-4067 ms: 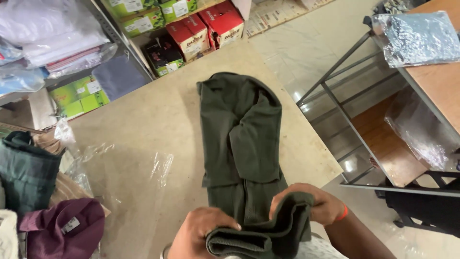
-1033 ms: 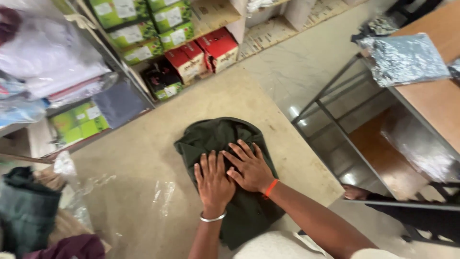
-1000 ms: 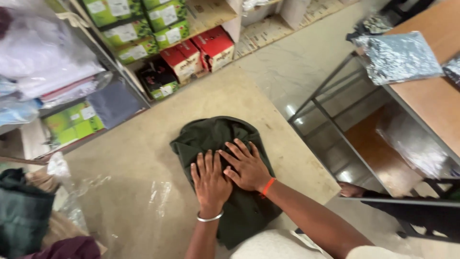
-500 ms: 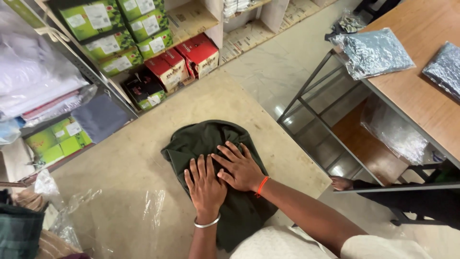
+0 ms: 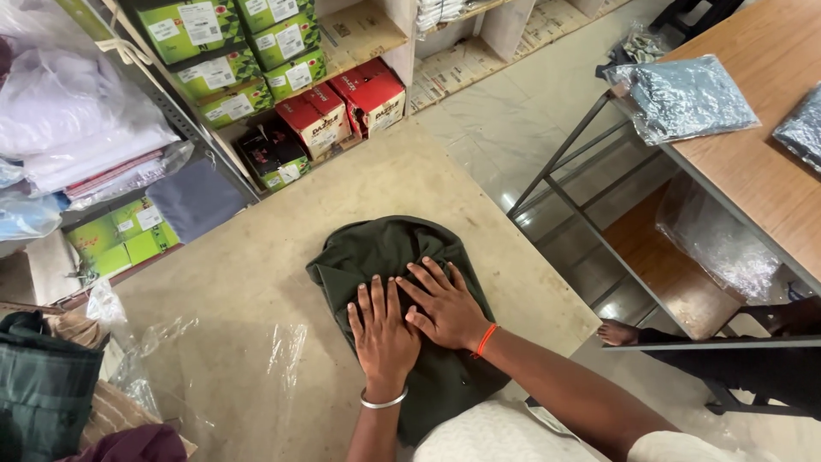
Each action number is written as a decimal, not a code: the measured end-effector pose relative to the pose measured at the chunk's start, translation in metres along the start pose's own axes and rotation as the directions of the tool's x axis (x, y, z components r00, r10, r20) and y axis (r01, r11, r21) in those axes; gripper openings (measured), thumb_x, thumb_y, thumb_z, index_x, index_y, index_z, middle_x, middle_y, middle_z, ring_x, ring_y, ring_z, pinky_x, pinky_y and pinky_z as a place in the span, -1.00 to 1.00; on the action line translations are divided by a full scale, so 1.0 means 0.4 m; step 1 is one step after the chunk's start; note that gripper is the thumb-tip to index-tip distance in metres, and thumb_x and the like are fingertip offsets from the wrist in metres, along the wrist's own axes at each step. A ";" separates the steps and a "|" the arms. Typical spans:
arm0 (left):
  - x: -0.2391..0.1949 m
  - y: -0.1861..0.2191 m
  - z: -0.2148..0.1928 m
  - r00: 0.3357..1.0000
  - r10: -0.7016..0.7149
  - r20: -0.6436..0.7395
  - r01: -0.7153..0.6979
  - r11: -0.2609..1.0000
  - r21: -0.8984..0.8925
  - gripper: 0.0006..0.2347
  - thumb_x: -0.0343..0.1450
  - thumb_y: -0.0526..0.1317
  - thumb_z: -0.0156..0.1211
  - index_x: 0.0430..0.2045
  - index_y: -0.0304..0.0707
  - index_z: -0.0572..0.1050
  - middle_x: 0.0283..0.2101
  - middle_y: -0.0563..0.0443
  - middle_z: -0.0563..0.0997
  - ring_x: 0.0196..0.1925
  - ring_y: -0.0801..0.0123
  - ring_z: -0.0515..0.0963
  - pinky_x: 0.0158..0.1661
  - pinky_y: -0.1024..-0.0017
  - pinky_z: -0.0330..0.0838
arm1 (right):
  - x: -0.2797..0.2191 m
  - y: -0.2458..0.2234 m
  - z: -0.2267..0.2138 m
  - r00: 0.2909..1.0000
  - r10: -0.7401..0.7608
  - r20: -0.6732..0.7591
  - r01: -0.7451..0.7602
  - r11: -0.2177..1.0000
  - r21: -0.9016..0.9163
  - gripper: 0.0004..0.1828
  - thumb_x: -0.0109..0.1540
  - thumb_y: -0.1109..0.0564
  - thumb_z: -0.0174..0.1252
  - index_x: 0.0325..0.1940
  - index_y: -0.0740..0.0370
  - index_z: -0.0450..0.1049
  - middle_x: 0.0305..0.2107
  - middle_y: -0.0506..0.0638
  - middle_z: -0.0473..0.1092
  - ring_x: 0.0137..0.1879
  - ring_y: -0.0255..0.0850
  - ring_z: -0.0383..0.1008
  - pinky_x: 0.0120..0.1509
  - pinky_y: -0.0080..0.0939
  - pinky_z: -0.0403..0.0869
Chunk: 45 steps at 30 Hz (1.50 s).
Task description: The person folds a dark green shirt on a table, smoothing it flat and folding the sleeves and body into a neat rectangle, then wraps the folded shirt in a clear plastic bag. They then take an olive green shirt, unfold it, and spread it flat on the table to begin folding it.
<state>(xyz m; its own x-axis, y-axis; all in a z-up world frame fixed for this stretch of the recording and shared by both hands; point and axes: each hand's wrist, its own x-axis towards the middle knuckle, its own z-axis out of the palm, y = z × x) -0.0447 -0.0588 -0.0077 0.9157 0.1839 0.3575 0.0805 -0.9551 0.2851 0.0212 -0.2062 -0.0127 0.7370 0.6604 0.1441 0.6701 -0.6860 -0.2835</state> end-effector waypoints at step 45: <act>-0.237 -0.060 -0.119 0.876 0.257 0.407 -0.165 0.955 -0.247 -0.34 0.37 0.12 0.16 0.28 -0.37 0.29 0.40 -0.19 0.25 0.44 -0.01 0.14 0.34 -0.06 -0.06 | -0.237 0.058 -0.163 0.860 -0.320 0.397 0.262 0.945 0.194 -0.15 0.23 -0.30 0.18 0.50 0.06 0.15 0.48 0.10 -0.03 0.59 0.04 -0.12 0.57 0.15 -0.08</act>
<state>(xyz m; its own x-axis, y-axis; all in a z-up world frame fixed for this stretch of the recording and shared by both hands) -0.1520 -0.0421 -0.0061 0.9836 -0.1787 0.0242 -0.1715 -0.8849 0.4331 -0.0272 -0.3047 0.0288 0.3843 0.9089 -0.1617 0.8094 -0.4160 -0.4146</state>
